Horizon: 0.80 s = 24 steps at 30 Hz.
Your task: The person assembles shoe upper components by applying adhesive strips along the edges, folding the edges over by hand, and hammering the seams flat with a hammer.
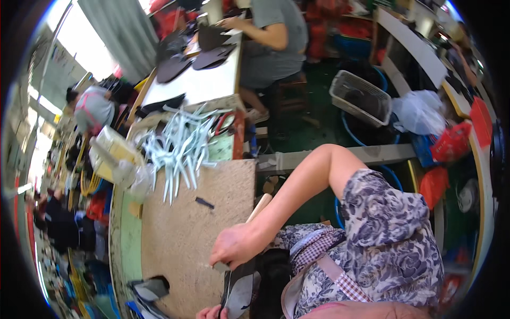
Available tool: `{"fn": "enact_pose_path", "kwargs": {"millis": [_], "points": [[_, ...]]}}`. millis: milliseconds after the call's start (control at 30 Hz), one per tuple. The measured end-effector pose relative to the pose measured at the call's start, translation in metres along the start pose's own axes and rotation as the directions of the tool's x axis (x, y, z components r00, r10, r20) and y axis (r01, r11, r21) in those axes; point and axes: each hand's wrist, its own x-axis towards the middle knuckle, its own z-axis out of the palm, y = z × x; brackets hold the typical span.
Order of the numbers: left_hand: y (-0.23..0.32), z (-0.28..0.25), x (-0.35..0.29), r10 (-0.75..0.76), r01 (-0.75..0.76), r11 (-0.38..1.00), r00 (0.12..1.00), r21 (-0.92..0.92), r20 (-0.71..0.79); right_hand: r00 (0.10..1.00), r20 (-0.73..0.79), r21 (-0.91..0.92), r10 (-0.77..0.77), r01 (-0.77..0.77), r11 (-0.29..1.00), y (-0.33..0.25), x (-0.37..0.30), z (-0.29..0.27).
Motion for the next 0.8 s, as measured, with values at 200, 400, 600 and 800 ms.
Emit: {"fn": "enact_pose_path", "kwargs": {"millis": [200, 400, 600, 800], "points": [[-0.002, -0.005, 0.022, -0.472, 0.546, 0.744, 0.837, -0.384, 0.276, 0.963, 0.048, 0.072, 0.266, -0.269, 0.96, 0.0, -0.01, -0.032], [0.031, 0.013, 0.058, -0.178, 0.208, 0.972, 0.956, -0.112, 0.232, 0.99, -0.033, 0.092, 0.14, -0.136, 0.986, 0.014, 0.01, -0.02], [0.018, -0.015, 0.008, -0.182, 0.151, 0.958, 0.977, 0.244, 0.108, 0.981, -0.054, 0.189, 0.186, -0.173, 0.967, 0.009, -0.009, -0.033], [-0.007, -0.067, -0.022, -0.435, 0.476, 0.879, 0.81, -0.009, 0.393, 0.976, -0.054, 0.134, 0.213, -0.204, 0.97, -0.008, 0.001, -0.029]]}}
